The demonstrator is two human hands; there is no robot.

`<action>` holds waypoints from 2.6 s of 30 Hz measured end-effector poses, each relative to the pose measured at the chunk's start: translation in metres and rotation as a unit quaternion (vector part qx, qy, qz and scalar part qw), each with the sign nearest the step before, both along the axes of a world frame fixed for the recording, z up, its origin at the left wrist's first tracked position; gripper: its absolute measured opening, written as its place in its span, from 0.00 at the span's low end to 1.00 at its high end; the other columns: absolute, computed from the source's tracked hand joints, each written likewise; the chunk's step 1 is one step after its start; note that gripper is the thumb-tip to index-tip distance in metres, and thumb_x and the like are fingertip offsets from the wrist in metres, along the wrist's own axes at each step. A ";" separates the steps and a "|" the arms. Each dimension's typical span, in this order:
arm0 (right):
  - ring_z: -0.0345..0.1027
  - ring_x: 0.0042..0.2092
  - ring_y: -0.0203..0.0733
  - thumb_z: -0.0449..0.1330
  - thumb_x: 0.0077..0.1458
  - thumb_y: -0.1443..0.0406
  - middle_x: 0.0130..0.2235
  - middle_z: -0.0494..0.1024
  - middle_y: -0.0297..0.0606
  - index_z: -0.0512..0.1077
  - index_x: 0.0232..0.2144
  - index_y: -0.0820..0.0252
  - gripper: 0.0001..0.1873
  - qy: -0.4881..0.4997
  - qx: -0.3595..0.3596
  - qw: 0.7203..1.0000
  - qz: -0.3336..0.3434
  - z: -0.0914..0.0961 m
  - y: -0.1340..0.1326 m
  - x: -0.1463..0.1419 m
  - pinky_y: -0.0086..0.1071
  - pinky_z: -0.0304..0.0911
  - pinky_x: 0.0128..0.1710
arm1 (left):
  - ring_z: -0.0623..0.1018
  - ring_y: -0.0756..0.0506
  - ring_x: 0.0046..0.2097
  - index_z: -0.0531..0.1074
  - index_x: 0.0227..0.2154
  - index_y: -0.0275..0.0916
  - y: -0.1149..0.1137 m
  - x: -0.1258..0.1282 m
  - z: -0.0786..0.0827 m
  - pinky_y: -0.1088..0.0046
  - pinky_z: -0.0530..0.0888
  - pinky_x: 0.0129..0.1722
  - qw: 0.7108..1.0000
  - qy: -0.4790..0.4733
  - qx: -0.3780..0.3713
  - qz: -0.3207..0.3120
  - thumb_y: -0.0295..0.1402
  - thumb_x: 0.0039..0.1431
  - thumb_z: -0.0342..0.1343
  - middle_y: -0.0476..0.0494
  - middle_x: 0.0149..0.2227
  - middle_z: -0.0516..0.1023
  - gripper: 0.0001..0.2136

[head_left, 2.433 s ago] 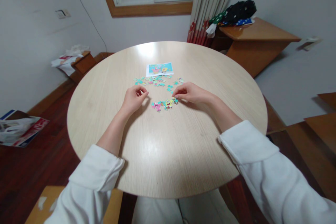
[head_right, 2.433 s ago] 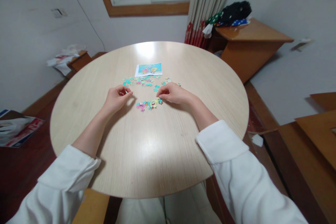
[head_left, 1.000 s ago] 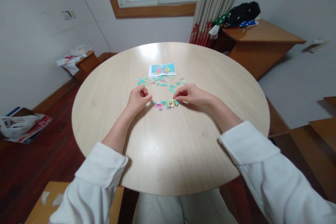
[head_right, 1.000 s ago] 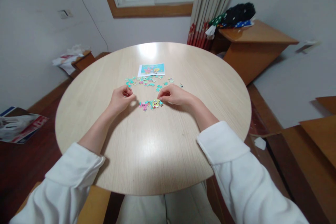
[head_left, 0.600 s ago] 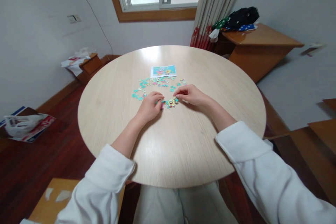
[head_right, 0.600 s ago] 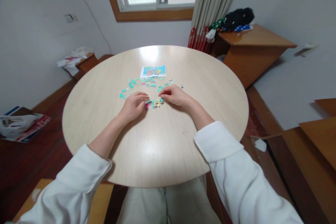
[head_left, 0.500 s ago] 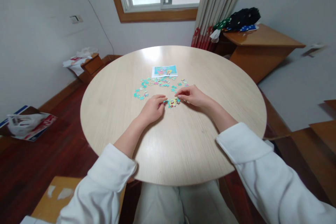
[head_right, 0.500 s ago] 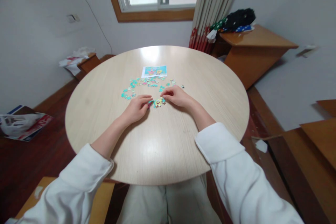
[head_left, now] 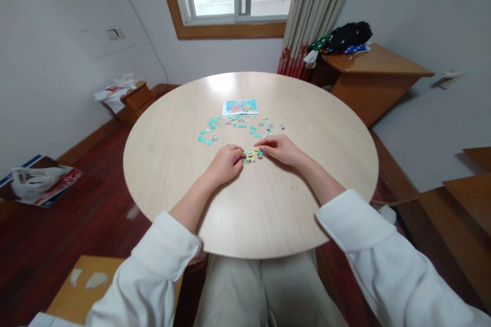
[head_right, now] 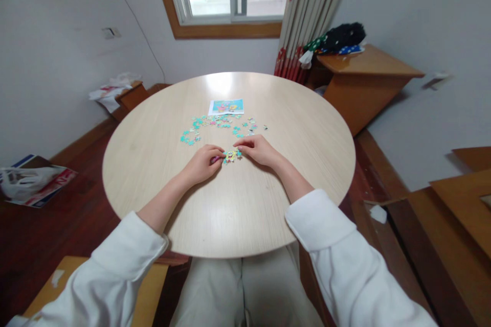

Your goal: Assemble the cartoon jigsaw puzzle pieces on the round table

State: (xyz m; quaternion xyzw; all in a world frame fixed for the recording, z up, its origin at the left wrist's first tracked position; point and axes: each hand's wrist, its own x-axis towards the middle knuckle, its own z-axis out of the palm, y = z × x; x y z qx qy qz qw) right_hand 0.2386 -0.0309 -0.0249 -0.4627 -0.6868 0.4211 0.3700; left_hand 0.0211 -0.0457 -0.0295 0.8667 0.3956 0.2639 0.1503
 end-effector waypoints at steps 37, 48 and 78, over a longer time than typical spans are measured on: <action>0.64 0.28 0.35 0.64 0.39 0.59 0.23 0.75 0.35 0.76 0.24 0.62 0.11 0.020 -0.056 0.998 -0.023 0.011 -0.013 -0.010 0.32 0.58 0.29 | 0.75 0.44 0.41 0.81 0.36 0.41 0.008 -0.007 -0.005 0.61 0.70 0.47 1.000 0.025 -0.016 0.006 0.21 0.55 0.49 0.40 0.38 0.78 0.16; 0.66 0.28 0.35 0.66 0.39 0.60 0.24 0.76 0.36 0.77 0.24 0.63 0.11 0.008 -0.088 0.995 0.041 0.017 -0.019 -0.014 0.32 0.60 0.31 | 0.75 0.44 0.41 0.80 0.34 0.40 0.006 -0.007 -0.004 0.62 0.70 0.47 0.999 0.009 -0.040 0.009 0.20 0.53 0.51 0.42 0.37 0.77 0.14; 0.67 0.29 0.35 0.61 0.48 0.63 0.27 0.79 0.38 0.80 0.28 0.64 0.10 -0.109 -0.009 0.993 0.042 0.011 -0.018 -0.017 0.30 0.60 0.32 | 0.75 0.44 0.41 0.80 0.33 0.39 0.004 -0.007 0.000 0.64 0.70 0.46 0.999 0.007 -0.034 0.011 0.23 0.54 0.53 0.42 0.36 0.77 0.11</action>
